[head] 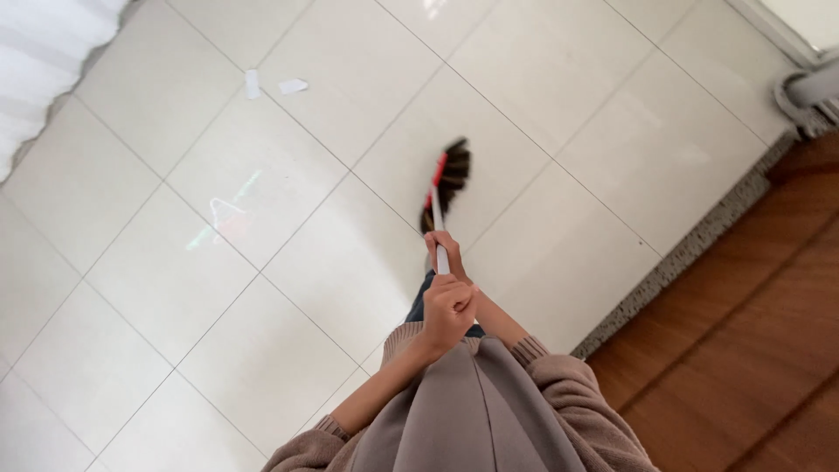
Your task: Sweeping the indoor floor and outdoor entrance area of a shop.
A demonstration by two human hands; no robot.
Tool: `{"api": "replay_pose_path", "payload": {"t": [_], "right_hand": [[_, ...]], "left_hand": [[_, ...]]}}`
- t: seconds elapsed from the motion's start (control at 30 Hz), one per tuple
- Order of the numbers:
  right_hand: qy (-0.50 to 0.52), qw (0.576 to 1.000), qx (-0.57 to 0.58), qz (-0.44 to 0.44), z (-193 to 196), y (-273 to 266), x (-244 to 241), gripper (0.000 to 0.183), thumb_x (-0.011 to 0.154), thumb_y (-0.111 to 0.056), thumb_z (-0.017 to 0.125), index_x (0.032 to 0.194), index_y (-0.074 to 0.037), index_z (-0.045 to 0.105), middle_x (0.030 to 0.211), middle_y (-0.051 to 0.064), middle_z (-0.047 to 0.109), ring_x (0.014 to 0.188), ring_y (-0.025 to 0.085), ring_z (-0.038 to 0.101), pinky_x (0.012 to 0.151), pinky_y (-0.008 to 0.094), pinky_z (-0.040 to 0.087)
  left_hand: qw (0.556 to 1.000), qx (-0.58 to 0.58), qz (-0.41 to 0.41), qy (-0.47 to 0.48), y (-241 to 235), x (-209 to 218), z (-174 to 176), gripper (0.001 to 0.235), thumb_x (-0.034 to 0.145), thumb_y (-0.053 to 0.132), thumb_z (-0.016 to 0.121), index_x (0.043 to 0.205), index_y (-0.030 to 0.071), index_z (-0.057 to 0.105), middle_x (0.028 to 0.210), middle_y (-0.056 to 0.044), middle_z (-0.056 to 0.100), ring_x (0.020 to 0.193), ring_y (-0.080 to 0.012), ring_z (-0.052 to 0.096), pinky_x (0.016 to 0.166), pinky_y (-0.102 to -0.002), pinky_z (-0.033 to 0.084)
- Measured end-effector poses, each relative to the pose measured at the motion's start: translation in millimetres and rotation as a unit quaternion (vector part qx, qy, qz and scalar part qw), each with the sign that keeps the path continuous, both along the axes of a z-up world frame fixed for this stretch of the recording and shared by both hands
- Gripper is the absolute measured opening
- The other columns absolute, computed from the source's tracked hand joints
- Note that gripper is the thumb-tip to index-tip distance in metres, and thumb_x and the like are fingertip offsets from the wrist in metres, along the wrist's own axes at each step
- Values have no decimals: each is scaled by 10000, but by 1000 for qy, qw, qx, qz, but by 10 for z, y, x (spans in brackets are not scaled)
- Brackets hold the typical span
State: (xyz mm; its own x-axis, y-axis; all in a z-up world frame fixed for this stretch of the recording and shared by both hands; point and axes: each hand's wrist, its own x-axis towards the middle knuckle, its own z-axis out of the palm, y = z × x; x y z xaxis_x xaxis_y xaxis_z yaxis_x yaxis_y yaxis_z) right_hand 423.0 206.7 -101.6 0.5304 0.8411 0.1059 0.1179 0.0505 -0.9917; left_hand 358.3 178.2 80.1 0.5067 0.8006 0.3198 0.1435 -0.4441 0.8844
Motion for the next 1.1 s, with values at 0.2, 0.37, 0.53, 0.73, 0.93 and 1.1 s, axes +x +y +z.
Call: {"api": "replay_pose_path", "payload": {"t": [0.2,0.37,0.53,0.73,0.93,1.1], "right_hand": [[-13,997,-29,77,-741,767,-90,266,1052,-275,632,854,-110,568,869,38,671,1192,363,638,1131,683,270],[-155,979,64,114,531,908,-7,302,975,-165,714,728,-109,550,724,65,635,858,323,646,1001,525,438],[-270,944,84,169,1310,358,63,321,886,-195,765,680,-115,532,612,9,507,602,167,454,597,317,408],[-201,970,-75,116,682,-596,519,212,732,-43,784,839,-66,603,720,167,649,717,434,659,702,531,558],[-219,899,-369,90,-719,-1556,1309,209,879,-195,686,753,-115,539,669,96,559,789,385,588,821,518,452],[-217,811,-543,25,-2042,-2184,1721,278,877,-508,605,859,-234,653,885,12,645,961,333,675,804,621,554]], "left_hand": [[992,75,-94,-30,544,-32,-102,577,934,15,693,581,159,260,471,-2,289,443,-229,388,605,-276,356],[979,12,-159,-124,915,-360,742,567,938,78,708,564,172,292,488,14,360,457,-224,422,597,-314,360],[923,-137,-236,-273,1018,-859,1309,409,775,12,658,538,182,372,447,32,408,453,-147,393,633,-332,442],[855,-292,-232,-360,1165,-299,11,440,884,62,713,524,86,462,454,-81,454,408,-205,398,506,-340,360],[871,-433,-161,-169,523,765,-1105,316,852,-42,650,584,66,523,594,-33,566,618,-116,527,638,-259,390],[869,-467,-152,-68,-134,1167,-1590,456,880,12,703,561,129,399,608,88,358,604,-72,288,596,-255,262]]}}
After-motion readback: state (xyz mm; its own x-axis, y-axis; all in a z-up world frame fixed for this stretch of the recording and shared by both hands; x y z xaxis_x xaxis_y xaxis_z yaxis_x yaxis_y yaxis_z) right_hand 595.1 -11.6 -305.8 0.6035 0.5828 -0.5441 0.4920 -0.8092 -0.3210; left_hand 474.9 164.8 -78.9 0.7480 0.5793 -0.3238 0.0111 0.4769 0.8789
